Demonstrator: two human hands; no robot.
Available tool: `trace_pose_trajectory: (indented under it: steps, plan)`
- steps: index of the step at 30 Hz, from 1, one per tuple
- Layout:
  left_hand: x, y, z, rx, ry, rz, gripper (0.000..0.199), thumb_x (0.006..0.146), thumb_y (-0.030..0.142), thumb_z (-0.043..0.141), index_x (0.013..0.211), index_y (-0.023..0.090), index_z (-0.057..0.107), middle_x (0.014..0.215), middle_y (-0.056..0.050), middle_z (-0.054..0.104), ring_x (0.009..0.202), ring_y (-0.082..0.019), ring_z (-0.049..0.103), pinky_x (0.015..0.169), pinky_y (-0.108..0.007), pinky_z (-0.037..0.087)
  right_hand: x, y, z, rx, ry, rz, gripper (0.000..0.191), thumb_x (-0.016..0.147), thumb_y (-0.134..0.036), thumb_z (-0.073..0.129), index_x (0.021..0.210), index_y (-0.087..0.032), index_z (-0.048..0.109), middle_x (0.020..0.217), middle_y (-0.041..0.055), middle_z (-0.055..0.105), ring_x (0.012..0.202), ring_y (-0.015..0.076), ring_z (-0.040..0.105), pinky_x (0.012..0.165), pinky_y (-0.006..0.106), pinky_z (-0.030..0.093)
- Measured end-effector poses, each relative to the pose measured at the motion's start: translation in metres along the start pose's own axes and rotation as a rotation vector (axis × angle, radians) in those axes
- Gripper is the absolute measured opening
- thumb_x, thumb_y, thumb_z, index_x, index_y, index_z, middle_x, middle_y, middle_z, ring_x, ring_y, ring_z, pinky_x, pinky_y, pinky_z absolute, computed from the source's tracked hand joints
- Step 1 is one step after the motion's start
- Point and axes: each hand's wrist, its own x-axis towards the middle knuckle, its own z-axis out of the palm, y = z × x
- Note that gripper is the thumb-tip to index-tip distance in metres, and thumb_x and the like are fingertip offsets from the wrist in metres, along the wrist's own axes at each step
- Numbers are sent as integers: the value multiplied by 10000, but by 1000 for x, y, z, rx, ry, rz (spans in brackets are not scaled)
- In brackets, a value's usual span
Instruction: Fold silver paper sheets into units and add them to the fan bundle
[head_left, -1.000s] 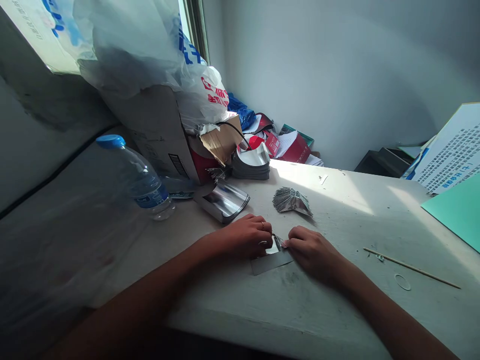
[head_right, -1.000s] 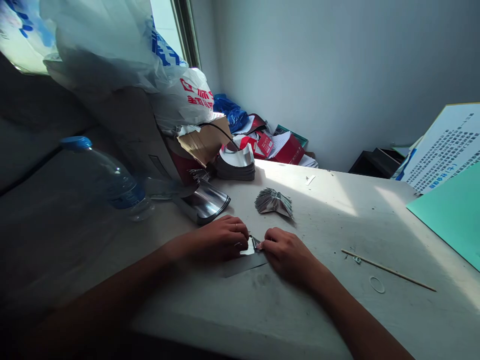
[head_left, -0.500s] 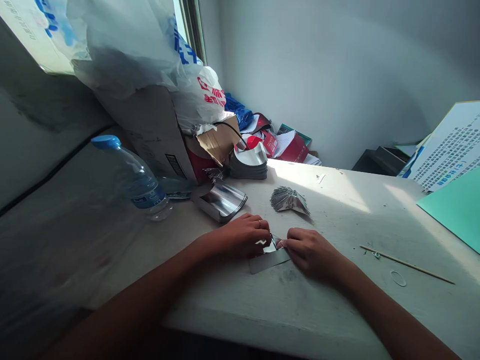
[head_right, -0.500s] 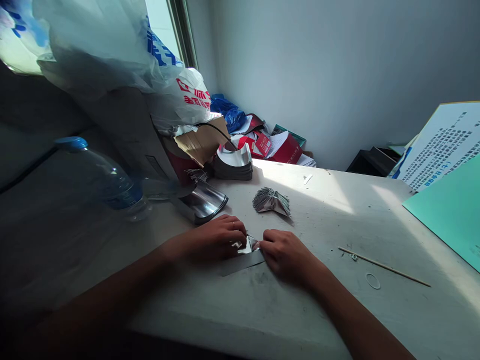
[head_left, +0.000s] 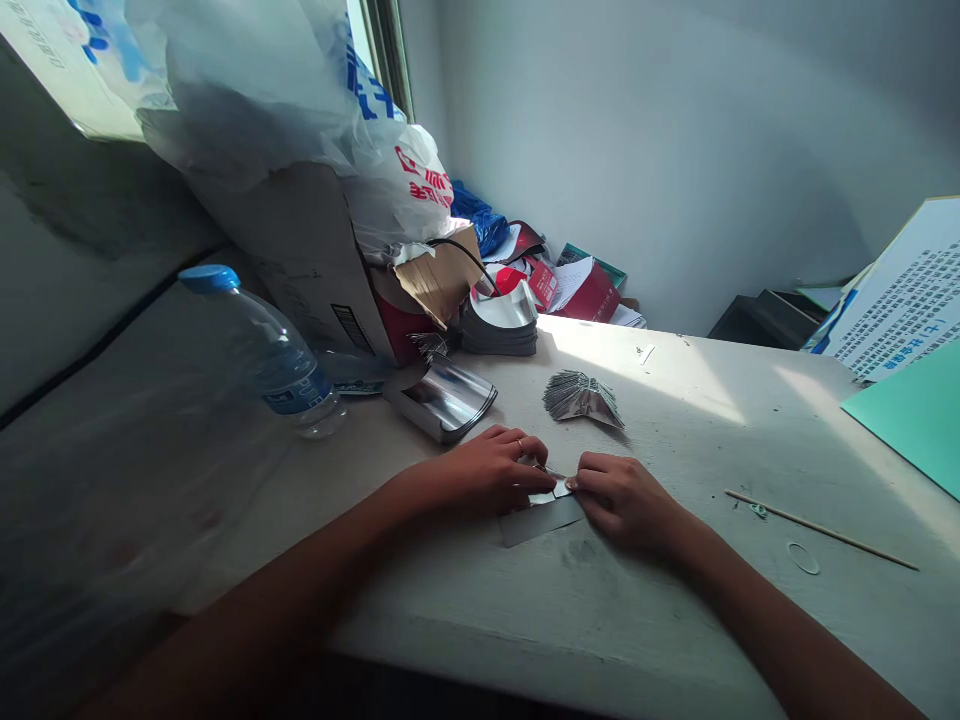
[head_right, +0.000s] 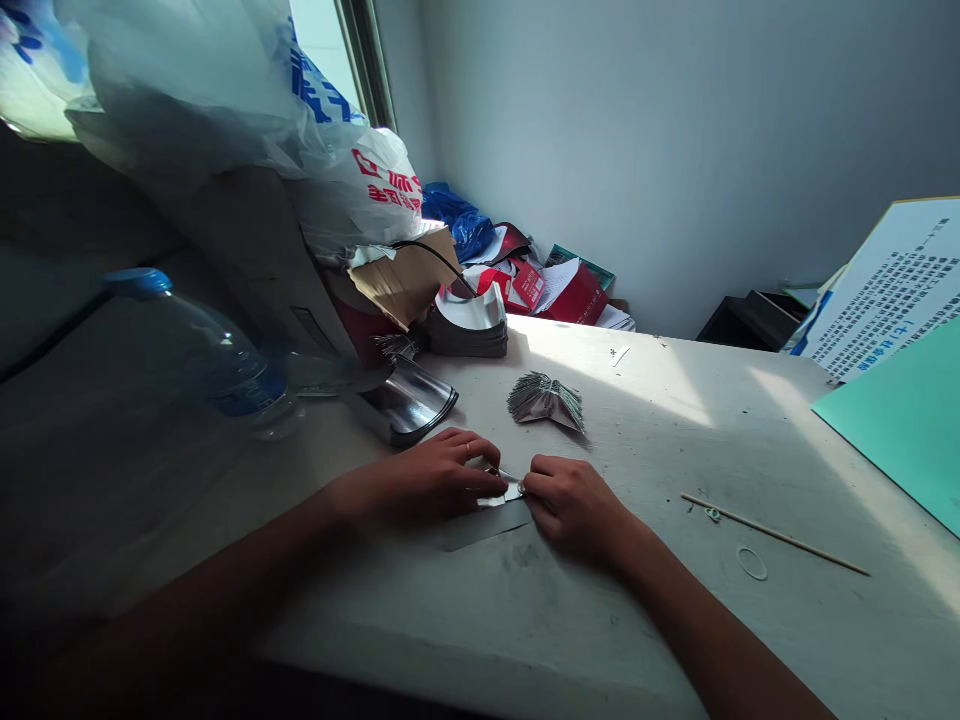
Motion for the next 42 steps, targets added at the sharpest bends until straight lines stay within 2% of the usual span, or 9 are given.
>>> trace_pose_trajectory:
  steps: [5,16,21,29,36,39,42]
  plan:
    - [1,1,1,-2,-12,15,329,934,245,638,1251,329,635,1335,-26,603,1173,-228,562,974,-346,376,0,4,1,31,11,-16,161,944,-120,509,882,-155,654,859,33,592,689,123,500,651,269,354]
    - [2,-2,5,-14,26,61,333,910,200,657,1223,312,642,1266,0,667,1157,-202,571,961,-320,371,-1,2,0,9,-42,4,153,968,-132,510,935,-156,658,897,34,587,718,120,512,666,267,370]
    - [2,-1,5,-18,33,51,309,933,228,642,1230,314,640,1261,9,671,1148,-196,573,965,-318,369,-1,-4,-3,-72,-69,21,169,965,-138,507,959,-161,675,899,41,598,704,120,502,638,269,335]
    - [1,-1,11,21,72,52,249,996,314,564,1229,340,647,1238,-13,676,1151,-199,580,955,-325,379,-4,-6,-5,-137,-56,12,181,972,-167,503,918,-167,675,789,19,614,652,117,461,606,295,249]
    - [0,0,10,33,33,-4,231,998,336,558,1209,329,652,1258,-15,664,1149,-208,584,968,-342,389,-8,-3,-15,-105,-152,18,306,987,-208,481,1220,-206,681,828,38,674,700,138,532,612,279,271]
    - [0,0,8,63,26,34,251,997,307,558,1235,293,633,1288,-34,643,1148,-212,579,969,-336,397,-7,-2,-16,-100,-175,28,322,984,-206,480,1238,-208,678,839,41,679,707,141,541,615,275,283]
    - [1,3,7,94,26,74,314,988,206,558,1288,290,599,1325,-38,624,1175,-209,565,998,-334,385,-6,-3,-16,-97,-172,38,319,981,-201,485,1234,-225,678,861,38,691,728,145,556,620,276,282]
